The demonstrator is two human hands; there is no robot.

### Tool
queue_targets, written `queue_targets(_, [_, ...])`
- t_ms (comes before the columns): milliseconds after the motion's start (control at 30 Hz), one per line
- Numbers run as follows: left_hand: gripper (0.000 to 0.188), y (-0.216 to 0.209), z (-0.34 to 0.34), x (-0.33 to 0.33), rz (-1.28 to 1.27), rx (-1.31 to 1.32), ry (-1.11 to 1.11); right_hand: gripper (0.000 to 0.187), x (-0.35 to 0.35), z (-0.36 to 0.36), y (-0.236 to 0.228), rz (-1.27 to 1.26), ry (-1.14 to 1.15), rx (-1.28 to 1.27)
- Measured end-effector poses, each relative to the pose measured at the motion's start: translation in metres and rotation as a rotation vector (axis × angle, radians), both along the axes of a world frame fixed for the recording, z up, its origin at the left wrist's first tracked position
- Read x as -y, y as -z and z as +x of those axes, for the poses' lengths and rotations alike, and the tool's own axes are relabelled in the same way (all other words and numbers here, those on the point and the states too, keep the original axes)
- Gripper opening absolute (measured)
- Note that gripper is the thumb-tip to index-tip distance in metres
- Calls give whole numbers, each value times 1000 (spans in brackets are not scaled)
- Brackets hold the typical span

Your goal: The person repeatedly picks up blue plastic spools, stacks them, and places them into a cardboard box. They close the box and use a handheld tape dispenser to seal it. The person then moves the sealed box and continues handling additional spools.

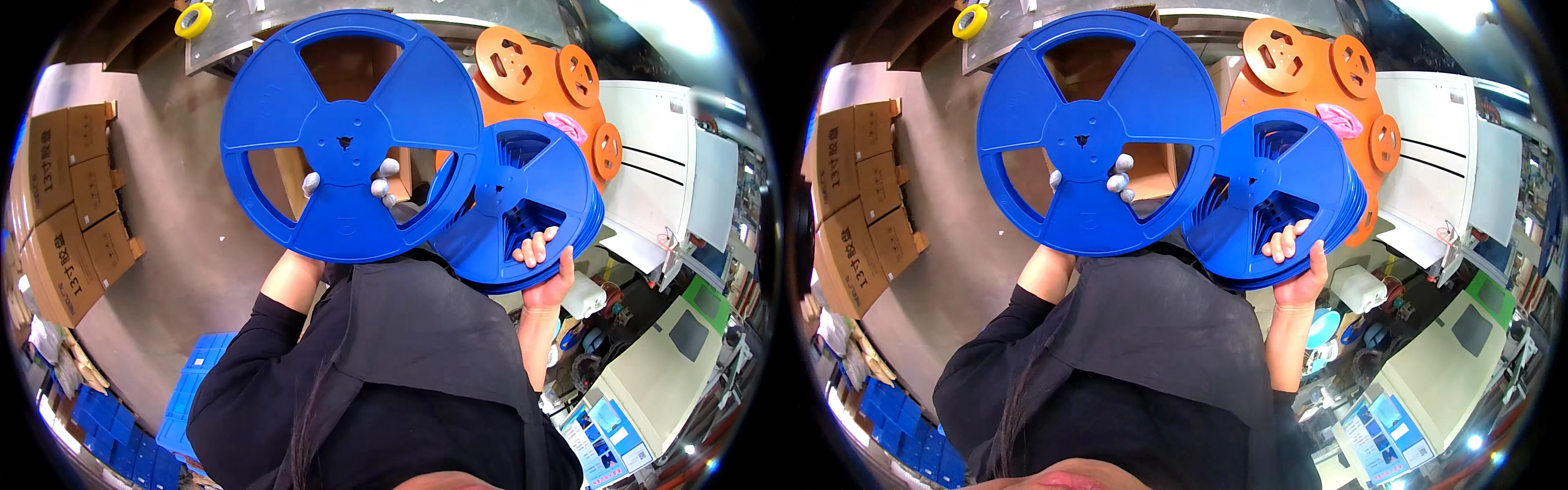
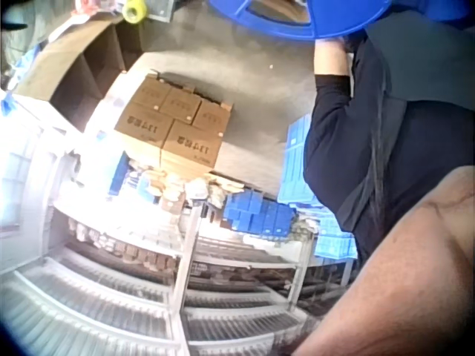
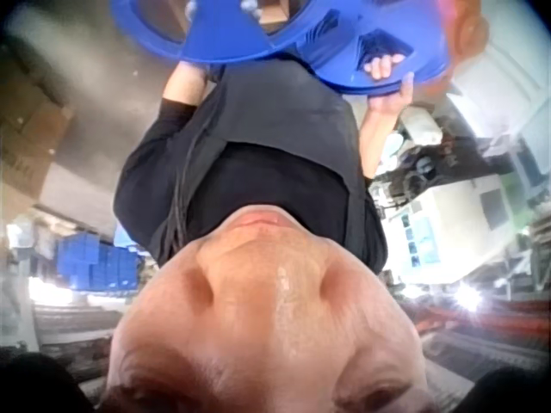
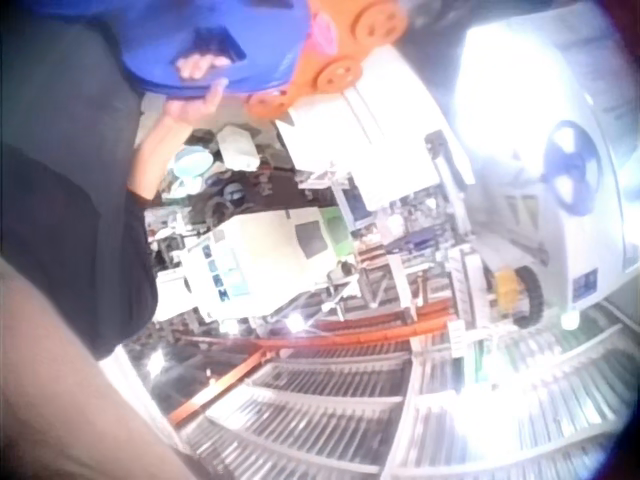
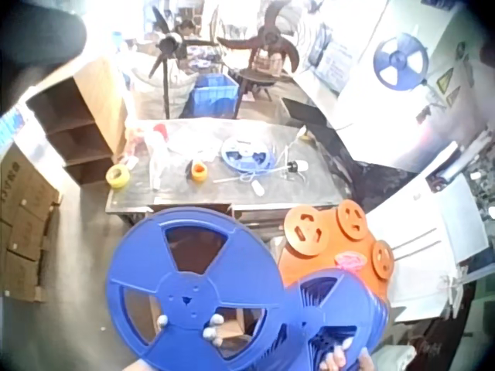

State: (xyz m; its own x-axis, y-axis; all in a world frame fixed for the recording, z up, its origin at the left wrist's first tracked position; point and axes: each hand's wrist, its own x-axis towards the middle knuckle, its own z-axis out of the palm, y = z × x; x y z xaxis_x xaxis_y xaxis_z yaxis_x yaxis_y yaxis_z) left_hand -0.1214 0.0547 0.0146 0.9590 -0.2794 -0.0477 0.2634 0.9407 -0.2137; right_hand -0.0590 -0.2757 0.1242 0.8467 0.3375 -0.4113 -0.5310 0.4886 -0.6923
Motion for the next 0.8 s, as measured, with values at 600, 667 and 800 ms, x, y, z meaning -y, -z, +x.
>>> queue_targets(600, [79, 12, 6, 6, -19, -37, 64, 34, 10, -16, 8, 17, 57, 0])
queue_targets(667, [79, 11, 4, 6, -23, -43, 49, 33, 11, -17, 10, 29, 59, -15])
queue_targets(800, [79, 12, 1, 11, -31, -44, 26, 25, 11, -19, 12, 89, 88, -37])
